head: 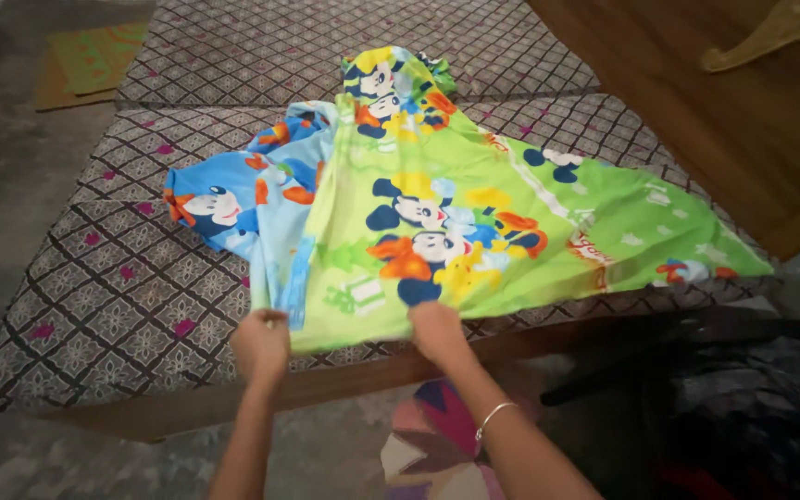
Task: The person folds a printed bed sheet by gathering the fabric, matching the edges, and smoothing it out on a bed.
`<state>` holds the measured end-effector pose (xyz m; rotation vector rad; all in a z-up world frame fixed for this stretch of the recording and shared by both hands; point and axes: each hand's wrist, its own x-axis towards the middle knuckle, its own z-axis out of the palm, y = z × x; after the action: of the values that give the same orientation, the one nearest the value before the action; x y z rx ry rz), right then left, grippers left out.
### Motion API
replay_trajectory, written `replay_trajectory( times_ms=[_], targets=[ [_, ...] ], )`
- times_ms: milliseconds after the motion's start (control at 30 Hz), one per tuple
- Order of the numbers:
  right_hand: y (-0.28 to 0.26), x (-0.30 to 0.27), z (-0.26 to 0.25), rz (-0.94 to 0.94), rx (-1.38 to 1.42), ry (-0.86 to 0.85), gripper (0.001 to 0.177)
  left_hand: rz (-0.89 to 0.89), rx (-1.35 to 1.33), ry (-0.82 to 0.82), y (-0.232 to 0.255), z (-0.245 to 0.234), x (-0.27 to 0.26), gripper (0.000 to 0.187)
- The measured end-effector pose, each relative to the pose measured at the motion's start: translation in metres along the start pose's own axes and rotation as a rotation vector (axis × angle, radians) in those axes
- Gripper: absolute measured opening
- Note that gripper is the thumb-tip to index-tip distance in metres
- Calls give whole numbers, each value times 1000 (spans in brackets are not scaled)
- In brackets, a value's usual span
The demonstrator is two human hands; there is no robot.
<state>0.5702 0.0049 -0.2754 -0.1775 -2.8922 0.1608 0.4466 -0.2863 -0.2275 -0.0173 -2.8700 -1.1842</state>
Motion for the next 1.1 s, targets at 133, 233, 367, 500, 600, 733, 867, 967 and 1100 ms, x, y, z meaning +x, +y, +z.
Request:
replay_trajectory(
  times_ms=[133, 233, 367, 500, 600, 733, 867, 967, 1100],
  targets=[
    [9, -33, 31, -48, 69, -598, 23, 114, 518, -228, -19, 6, -28, 28],
    [16, -55, 28, 10, 256, -584, 45, 112, 615, -267, -17, 0, -44, 32],
    [29, -50, -9, 80, 253, -445, 58, 89, 593, -379, 23, -22, -52, 47],
    [34, -27, -71, 72, 269, -323, 68, 194, 578, -342, 54, -49, -49, 49],
    [23, -4, -130, 95, 274, -262, 68, 241, 539, -299, 80, -72, -39, 49],
    [-5, 28, -198, 38, 289, -139, 67, 339, 465, -213, 109, -111, -24, 50],
    [-40, 56, -253, 12, 316, -90, 64, 409, 485, -181, 136, -151, -10, 50],
    [-60, 76, -287, -97, 296, 6, 69, 444, 505, -208, 154, -173, 0, 53],
    [-80, 104, -323, -88, 322, 9, 73, 542, 492, -179, 175, -188, 19, 63]
  ],
)
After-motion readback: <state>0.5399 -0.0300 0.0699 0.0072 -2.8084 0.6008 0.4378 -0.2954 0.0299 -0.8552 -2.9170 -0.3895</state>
